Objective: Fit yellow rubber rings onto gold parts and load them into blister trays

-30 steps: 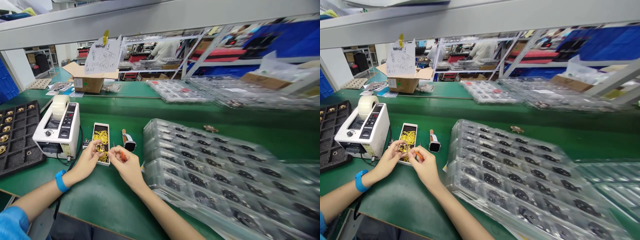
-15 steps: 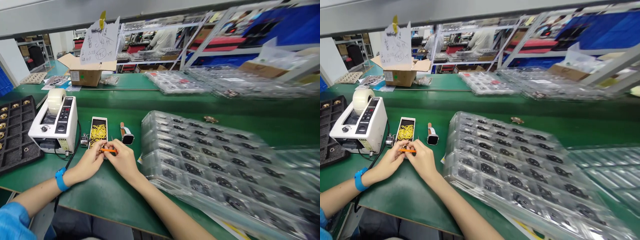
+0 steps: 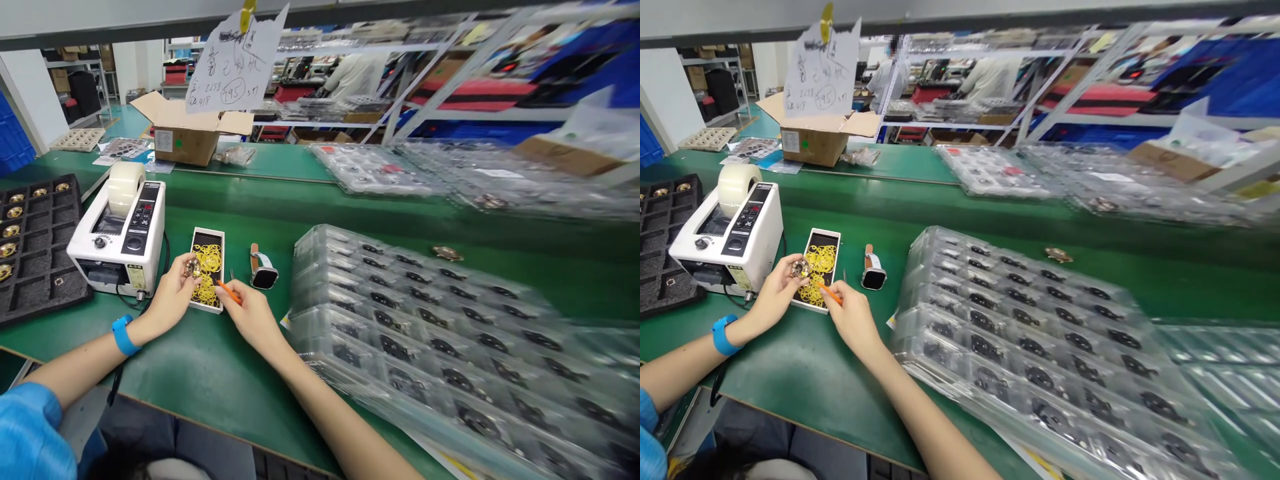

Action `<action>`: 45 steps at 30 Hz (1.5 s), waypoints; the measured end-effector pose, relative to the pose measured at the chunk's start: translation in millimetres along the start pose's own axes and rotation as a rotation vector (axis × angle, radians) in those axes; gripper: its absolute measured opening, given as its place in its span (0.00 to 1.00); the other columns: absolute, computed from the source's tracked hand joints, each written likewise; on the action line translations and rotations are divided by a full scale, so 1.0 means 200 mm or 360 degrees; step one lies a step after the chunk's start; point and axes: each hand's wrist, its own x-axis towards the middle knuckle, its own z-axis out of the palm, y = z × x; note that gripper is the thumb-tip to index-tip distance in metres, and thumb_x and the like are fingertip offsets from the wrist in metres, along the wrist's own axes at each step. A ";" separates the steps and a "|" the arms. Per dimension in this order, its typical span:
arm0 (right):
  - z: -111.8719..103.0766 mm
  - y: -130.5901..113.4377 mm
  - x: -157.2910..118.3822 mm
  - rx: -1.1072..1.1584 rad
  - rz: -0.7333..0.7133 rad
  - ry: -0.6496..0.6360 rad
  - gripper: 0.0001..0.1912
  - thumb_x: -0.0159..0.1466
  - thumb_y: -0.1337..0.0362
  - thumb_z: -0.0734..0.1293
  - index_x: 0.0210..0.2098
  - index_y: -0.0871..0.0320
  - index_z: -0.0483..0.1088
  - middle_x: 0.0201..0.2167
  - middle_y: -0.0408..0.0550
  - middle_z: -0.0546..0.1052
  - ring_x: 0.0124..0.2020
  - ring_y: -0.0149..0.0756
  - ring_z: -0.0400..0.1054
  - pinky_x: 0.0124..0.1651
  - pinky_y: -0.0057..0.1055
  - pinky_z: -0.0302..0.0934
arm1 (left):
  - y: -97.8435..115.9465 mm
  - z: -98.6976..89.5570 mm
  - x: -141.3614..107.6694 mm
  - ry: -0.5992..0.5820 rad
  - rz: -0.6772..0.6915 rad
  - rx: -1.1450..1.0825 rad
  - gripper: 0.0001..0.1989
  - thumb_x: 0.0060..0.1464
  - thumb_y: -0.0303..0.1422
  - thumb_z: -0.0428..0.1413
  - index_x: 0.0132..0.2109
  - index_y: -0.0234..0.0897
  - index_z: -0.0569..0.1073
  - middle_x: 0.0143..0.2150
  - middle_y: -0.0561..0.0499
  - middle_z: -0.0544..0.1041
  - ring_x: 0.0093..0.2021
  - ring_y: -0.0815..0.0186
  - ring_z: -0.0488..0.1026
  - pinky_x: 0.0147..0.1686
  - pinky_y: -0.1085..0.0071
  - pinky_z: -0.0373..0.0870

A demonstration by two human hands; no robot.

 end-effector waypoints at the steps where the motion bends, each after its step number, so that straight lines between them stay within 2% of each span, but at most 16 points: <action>1: 0.01 0.00 -0.01 -0.0039 0.0002 -0.0016 0.08 0.55 0.62 0.61 0.21 0.56 0.62 0.15 0.39 0.62 0.17 0.29 0.54 0.22 0.26 0.49 | 0.00 0.00 0.00 0.0012 0.0006 -0.0013 0.19 0.55 0.26 0.50 0.55 0.37 0.63 0.44 0.48 0.75 0.46 0.63 0.73 0.52 0.64 0.69; 3: 0.02 -0.04 -0.05 -0.0139 -0.0011 -0.0032 0.04 0.53 0.67 0.60 0.29 0.56 0.66 0.19 0.40 0.66 0.20 0.31 0.58 0.25 0.27 0.52 | 0.01 -0.01 -0.01 0.0037 0.0019 -0.0044 0.20 0.55 0.27 0.52 0.55 0.38 0.64 0.45 0.47 0.75 0.45 0.63 0.73 0.52 0.63 0.69; 6: -0.03 -0.16 -0.15 -0.0328 -0.0149 -0.0075 0.15 0.55 0.70 0.59 0.41 0.56 0.67 0.26 0.42 0.70 0.22 0.32 0.62 0.26 0.28 0.56 | 0.04 -0.01 -0.01 0.0061 0.0015 -0.0089 0.20 0.55 0.28 0.52 0.55 0.37 0.64 0.48 0.46 0.74 0.46 0.63 0.74 0.52 0.63 0.69; 8: -0.14 -0.23 -0.17 -0.0456 -0.0365 -0.0050 0.12 0.59 0.70 0.59 0.41 0.56 0.68 0.28 0.44 0.71 0.24 0.31 0.64 0.28 0.27 0.58 | 0.06 -0.02 -0.01 0.0080 -0.0006 -0.0095 0.19 0.55 0.28 0.52 0.55 0.35 0.66 0.48 0.46 0.74 0.47 0.62 0.74 0.52 0.62 0.69; 10: -0.34 -0.25 -0.11 -0.0625 -0.0605 0.0136 0.08 0.60 0.69 0.60 0.34 0.55 0.70 0.27 0.45 0.71 0.27 0.32 0.66 0.30 0.28 0.58 | 0.08 -0.02 -0.01 0.0103 -0.0023 -0.0111 0.18 0.55 0.29 0.52 0.54 0.35 0.67 0.46 0.46 0.74 0.46 0.61 0.74 0.51 0.63 0.70; 13: -0.72 -0.12 0.10 -0.1025 -0.0513 0.0486 0.05 0.54 0.70 0.66 0.29 0.56 0.73 0.26 0.47 0.71 0.24 0.32 0.61 0.24 0.29 0.49 | 0.10 -0.03 -0.02 0.0092 -0.0028 -0.0133 0.17 0.56 0.30 0.51 0.53 0.36 0.69 0.43 0.48 0.75 0.41 0.63 0.76 0.47 0.65 0.73; 16: -1.03 0.09 0.32 -0.1078 -0.0298 0.0316 0.06 0.53 0.69 0.69 0.20 0.59 0.74 0.20 0.46 0.69 0.17 0.25 0.52 0.22 0.31 0.40 | 0.12 -0.02 -0.03 0.0046 -0.0036 -0.0112 0.17 0.55 0.29 0.51 0.52 0.35 0.69 0.39 0.49 0.75 0.39 0.64 0.76 0.44 0.66 0.73; 18: -1.14 0.21 0.42 -0.1026 -0.0228 0.0130 0.11 0.53 0.69 0.70 0.15 0.60 0.72 0.16 0.44 0.67 0.14 0.22 0.50 0.21 0.32 0.38 | 0.11 -0.02 -0.03 0.0031 -0.0061 -0.0135 0.17 0.55 0.29 0.51 0.52 0.35 0.69 0.39 0.49 0.75 0.39 0.64 0.76 0.45 0.66 0.73; 20: -1.17 0.29 0.47 -0.1002 -0.0192 0.0010 0.12 0.51 0.69 0.72 0.13 0.59 0.72 0.13 0.43 0.67 0.12 0.21 0.50 0.20 0.31 0.37 | 0.10 -0.02 -0.02 0.0026 -0.0090 -0.0176 0.16 0.54 0.29 0.52 0.51 0.36 0.69 0.40 0.49 0.75 0.39 0.65 0.76 0.45 0.66 0.73; 26: -1.13 0.34 0.50 -0.0989 -0.0148 -0.0052 0.15 0.52 0.69 0.73 0.11 0.58 0.70 0.12 0.45 0.68 0.11 0.23 0.53 0.18 0.30 0.38 | 0.06 -0.02 -0.01 0.0024 -0.0112 -0.0279 0.16 0.52 0.27 0.53 0.49 0.36 0.70 0.37 0.50 0.75 0.38 0.66 0.74 0.47 0.63 0.73; 31: -1.08 0.29 0.44 -0.0967 -0.0205 0.0237 0.14 0.52 0.67 0.72 0.12 0.57 0.69 0.17 0.46 0.70 0.15 0.25 0.53 0.20 0.28 0.39 | 0.08 -0.02 -0.01 -0.0065 -0.0258 -0.0580 0.17 0.50 0.24 0.51 0.49 0.35 0.70 0.38 0.51 0.76 0.43 0.65 0.75 0.52 0.60 0.72; 33: -0.96 0.20 0.36 -0.0924 -0.0257 0.0389 0.11 0.54 0.64 0.70 0.17 0.56 0.70 0.22 0.47 0.72 0.18 0.28 0.56 0.21 0.28 0.43 | 0.09 -0.02 -0.01 -0.0153 -0.0291 -0.0686 0.18 0.51 0.25 0.51 0.51 0.36 0.69 0.40 0.51 0.77 0.45 0.64 0.76 0.54 0.58 0.70; 35: -0.77 0.06 0.25 -0.0737 -0.0358 0.0516 0.08 0.58 0.62 0.66 0.24 0.55 0.73 0.29 0.49 0.74 0.25 0.33 0.63 0.26 0.31 0.52 | 0.10 -0.01 -0.02 -0.0225 -0.0297 -0.0742 0.20 0.52 0.26 0.52 0.54 0.37 0.68 0.44 0.49 0.78 0.47 0.63 0.75 0.56 0.57 0.68; 39: -0.32 -0.19 0.06 -0.0147 -0.0450 0.0277 0.10 0.60 0.59 0.64 0.25 0.55 0.72 0.29 0.46 0.73 0.32 0.36 0.67 0.33 0.33 0.59 | 0.10 0.00 -0.03 -0.0329 -0.0277 -0.0764 0.23 0.52 0.30 0.57 0.56 0.39 0.68 0.53 0.46 0.74 0.54 0.57 0.71 0.57 0.55 0.67; 42: -0.13 -0.21 0.04 0.0092 -0.0248 0.0120 0.09 0.57 0.58 0.67 0.24 0.56 0.72 0.29 0.45 0.73 0.26 0.32 0.63 0.29 0.31 0.57 | 0.09 0.00 -0.03 -0.0376 -0.0264 -0.0769 0.23 0.51 0.33 0.60 0.55 0.39 0.68 0.56 0.46 0.72 0.58 0.55 0.68 0.57 0.56 0.66; 45: -0.08 -0.15 0.05 0.0349 -0.0054 0.0078 0.10 0.54 0.57 0.69 0.22 0.56 0.71 0.30 0.45 0.72 0.25 0.30 0.59 0.27 0.30 0.55 | 0.09 0.00 -0.02 -0.0413 -0.0253 -0.0744 0.24 0.51 0.35 0.60 0.55 0.40 0.68 0.58 0.45 0.70 0.60 0.55 0.65 0.58 0.57 0.65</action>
